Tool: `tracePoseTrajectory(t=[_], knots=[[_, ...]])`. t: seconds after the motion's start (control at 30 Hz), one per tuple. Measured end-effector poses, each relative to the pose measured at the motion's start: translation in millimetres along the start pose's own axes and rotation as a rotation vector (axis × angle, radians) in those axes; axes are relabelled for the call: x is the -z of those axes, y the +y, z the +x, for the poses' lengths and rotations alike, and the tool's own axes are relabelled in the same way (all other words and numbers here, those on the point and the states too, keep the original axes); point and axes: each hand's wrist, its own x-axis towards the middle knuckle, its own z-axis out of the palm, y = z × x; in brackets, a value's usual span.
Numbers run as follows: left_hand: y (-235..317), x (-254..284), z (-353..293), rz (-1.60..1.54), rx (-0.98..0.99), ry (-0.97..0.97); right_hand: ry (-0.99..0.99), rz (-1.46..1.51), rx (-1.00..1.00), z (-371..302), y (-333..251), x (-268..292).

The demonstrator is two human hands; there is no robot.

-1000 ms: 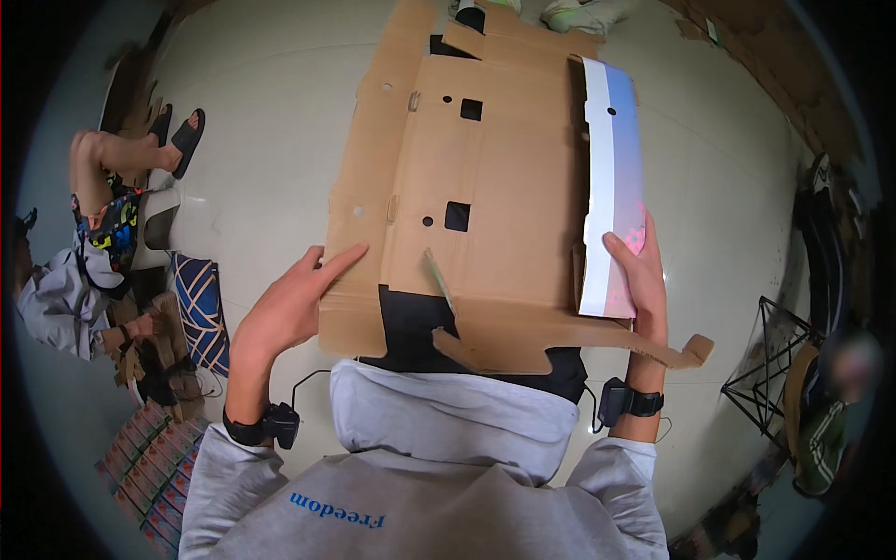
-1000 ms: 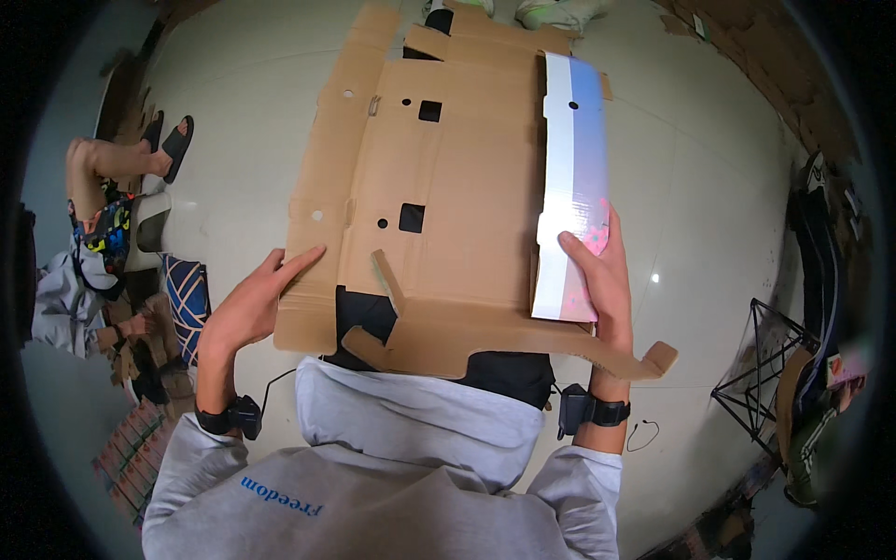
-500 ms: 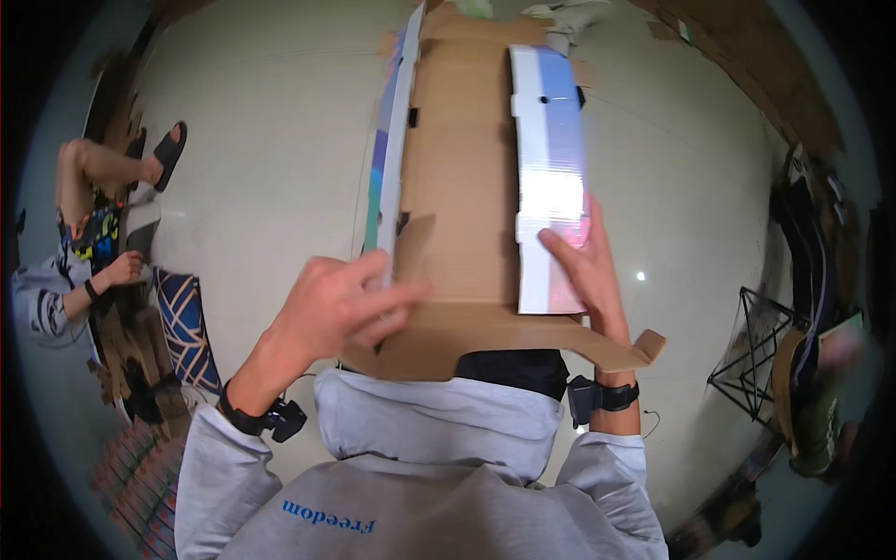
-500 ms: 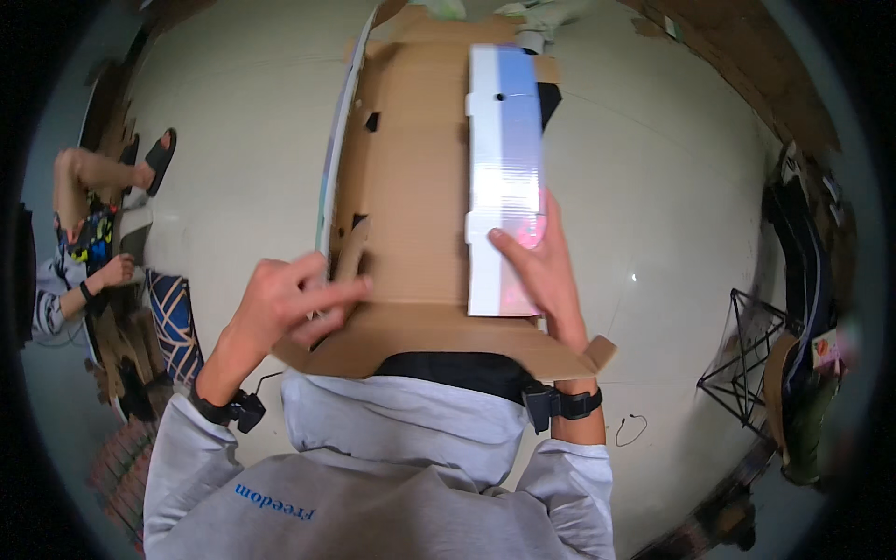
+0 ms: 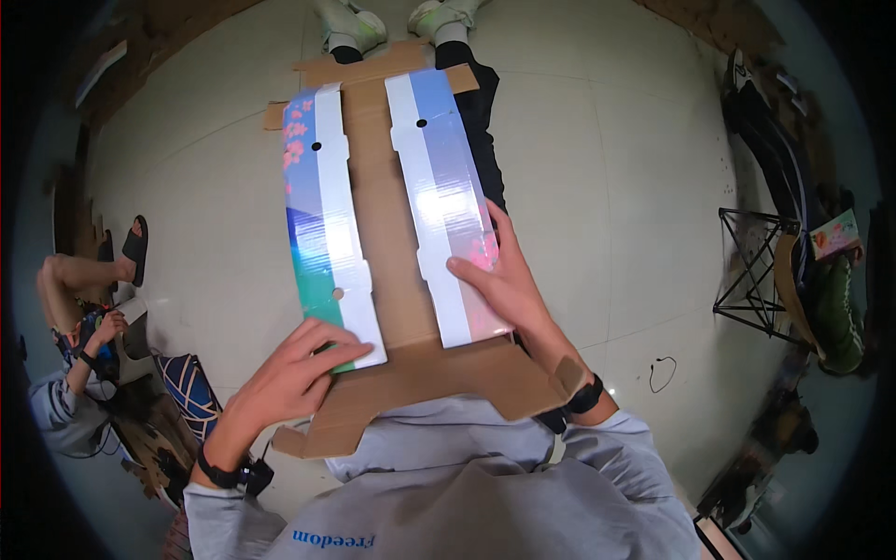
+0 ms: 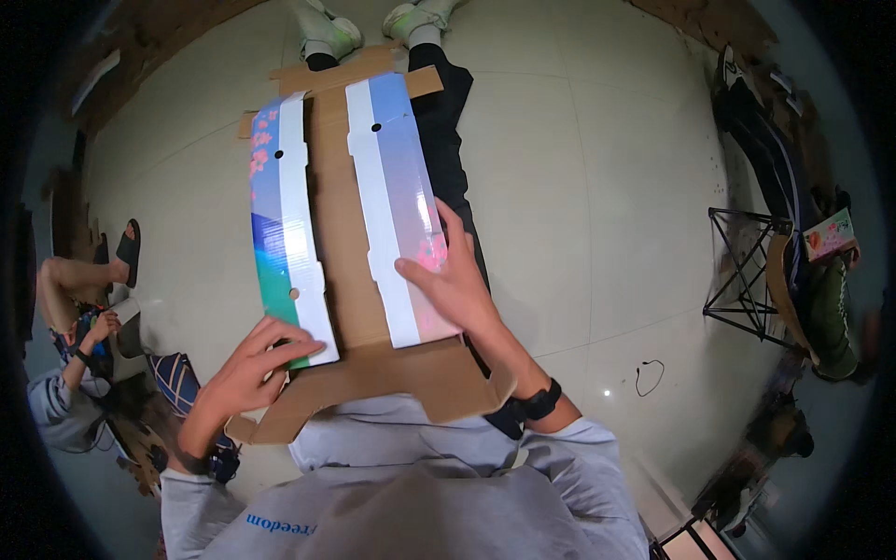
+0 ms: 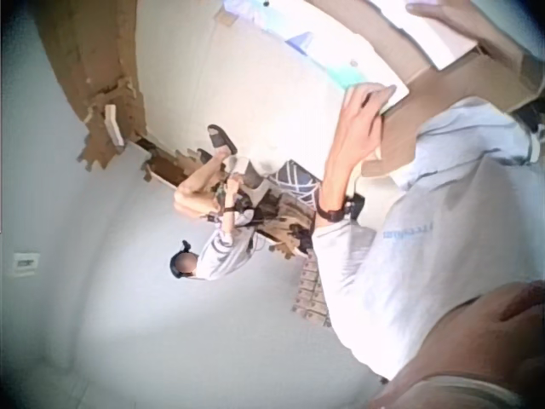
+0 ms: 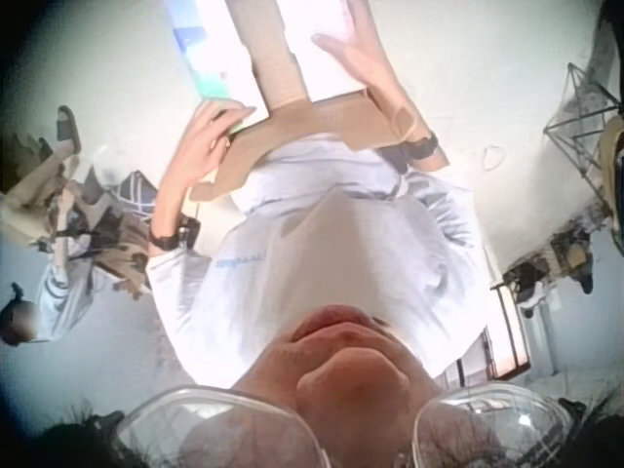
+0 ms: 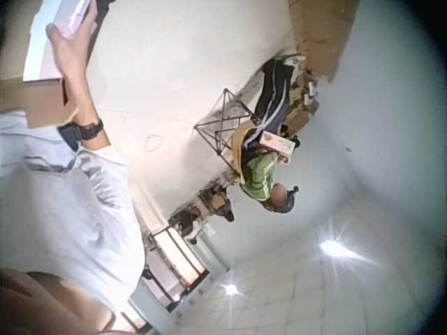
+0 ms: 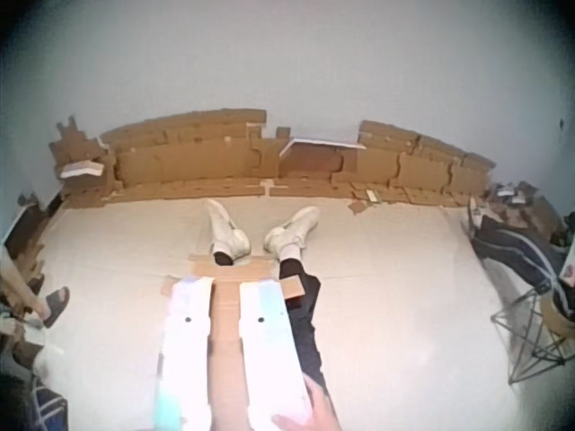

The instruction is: Assemble cardboard product display boxes by folding and interlocking the tabs.

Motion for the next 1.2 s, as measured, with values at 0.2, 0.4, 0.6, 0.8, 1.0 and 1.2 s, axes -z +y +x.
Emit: tracePoseTrajectory(t=[0.2,0.4,0.6,0.8,1.0,1.2], knots=[[13.3,1.9,-19.2,-0.087,0.116,-0.031,0.019,0.051,-0.008,-6.8,2.3,3.2],[-27.2,-5.1,-19.6,-0.358,0.157,0.166,-0.035,0.233,-0.130,-28.0,-18.9,0.8],[-45.7,-63.4,5.6,-0.599,0.450,1.069,-0.092,0.281,-0.062,-37.2,-11.4,4.4],[-42.8,-57.7,17.3,-0.274,0.544,1.022,0.044,0.271,-0.128,-33.7,-6.5,20.2],[-35.3,-54.5,18.8,-0.100,0.478,0.977,0.301,-0.022,0.122,-40.9,-20.7,7.5],[-37.9,-59.2,19.3,-0.201,0.485,1.036,0.373,-0.302,0.343,-24.6,-39.6,-2.8]])
